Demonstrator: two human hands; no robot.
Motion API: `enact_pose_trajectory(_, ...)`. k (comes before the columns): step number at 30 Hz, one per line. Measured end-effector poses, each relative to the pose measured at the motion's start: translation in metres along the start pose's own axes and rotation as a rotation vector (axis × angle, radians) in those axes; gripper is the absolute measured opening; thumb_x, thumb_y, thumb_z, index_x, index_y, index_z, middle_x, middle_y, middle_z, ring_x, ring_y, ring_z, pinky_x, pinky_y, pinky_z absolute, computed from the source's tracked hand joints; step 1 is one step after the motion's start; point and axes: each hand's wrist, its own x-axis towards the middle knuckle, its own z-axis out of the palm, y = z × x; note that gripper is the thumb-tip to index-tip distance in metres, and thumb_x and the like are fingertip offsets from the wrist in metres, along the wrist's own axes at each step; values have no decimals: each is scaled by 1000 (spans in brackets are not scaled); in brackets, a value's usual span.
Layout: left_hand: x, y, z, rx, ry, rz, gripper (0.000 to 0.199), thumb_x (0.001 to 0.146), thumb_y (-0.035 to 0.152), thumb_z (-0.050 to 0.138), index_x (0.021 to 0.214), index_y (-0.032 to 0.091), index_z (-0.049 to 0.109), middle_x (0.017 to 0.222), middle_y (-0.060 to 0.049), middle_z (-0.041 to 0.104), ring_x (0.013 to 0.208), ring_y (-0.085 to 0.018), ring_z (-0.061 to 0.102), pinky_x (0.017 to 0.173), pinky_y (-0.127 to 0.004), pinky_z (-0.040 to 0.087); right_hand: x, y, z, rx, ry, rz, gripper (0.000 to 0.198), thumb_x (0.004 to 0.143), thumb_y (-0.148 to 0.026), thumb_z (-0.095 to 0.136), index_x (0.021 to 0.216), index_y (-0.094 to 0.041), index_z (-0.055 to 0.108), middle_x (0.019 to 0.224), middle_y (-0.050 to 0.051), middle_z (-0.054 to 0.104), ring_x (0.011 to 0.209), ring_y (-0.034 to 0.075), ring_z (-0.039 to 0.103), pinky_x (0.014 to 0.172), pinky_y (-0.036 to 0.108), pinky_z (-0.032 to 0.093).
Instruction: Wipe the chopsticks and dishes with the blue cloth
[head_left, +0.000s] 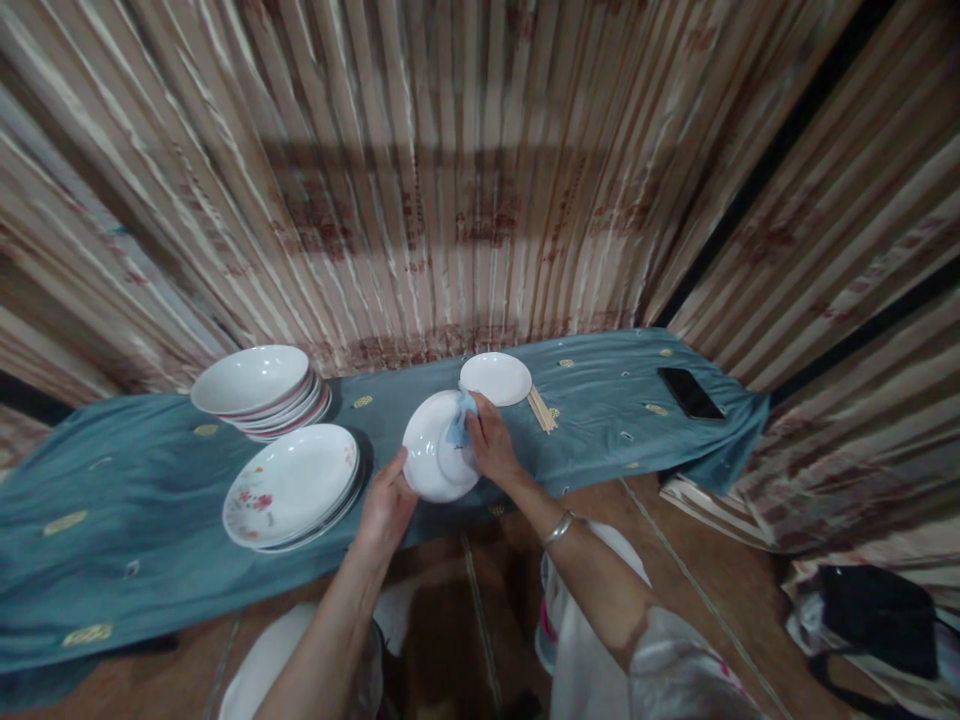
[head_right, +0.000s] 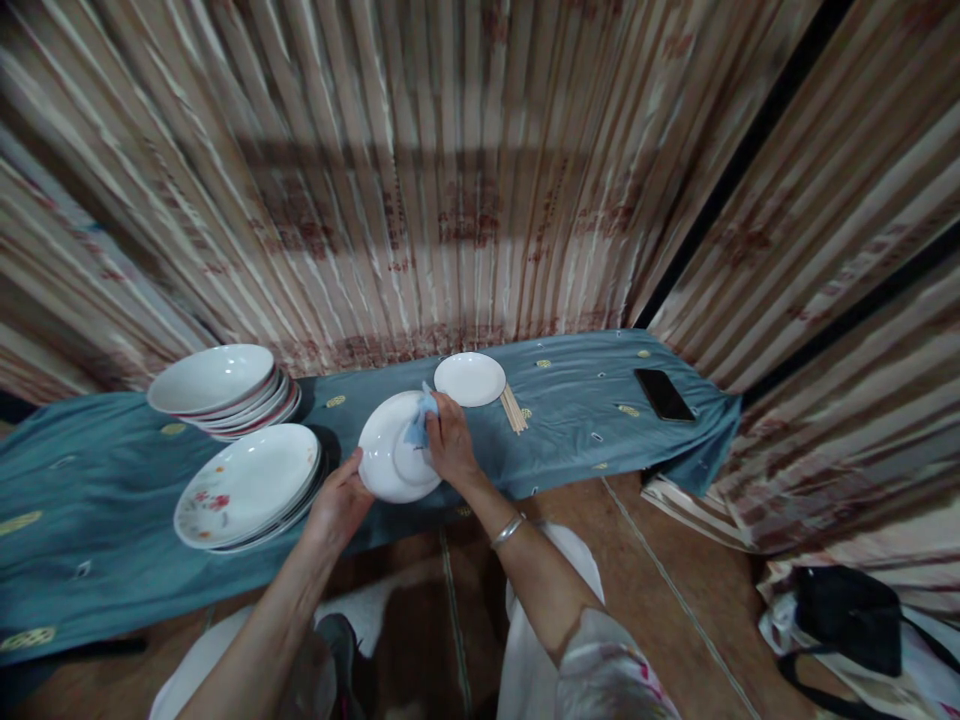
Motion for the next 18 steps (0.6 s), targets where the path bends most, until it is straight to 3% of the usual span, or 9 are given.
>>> enact_pose_trajectory(11, 2, 7, 2, -35, 137, -96, 35, 89, 21, 43, 115, 4, 59, 93, -15, 73, 104, -27, 63, 93, -40, 48, -31, 20, 26, -65, -47, 162, 48, 93, -34, 31, 136, -13, 40, 134, 16, 49, 128, 24, 42, 107, 46, 34)
enact_pose_trajectory(18, 18, 2, -21, -43, 125, -116, 35, 84, 23, 54, 115, 9, 59, 100, -14, 71, 103, -28, 63, 89, -40, 50, -50, 15, 34, -187, -141, 238, 56, 93, -37, 31, 139, -5, 34, 139, 21, 41, 134, 25, 34, 108, 46, 33)
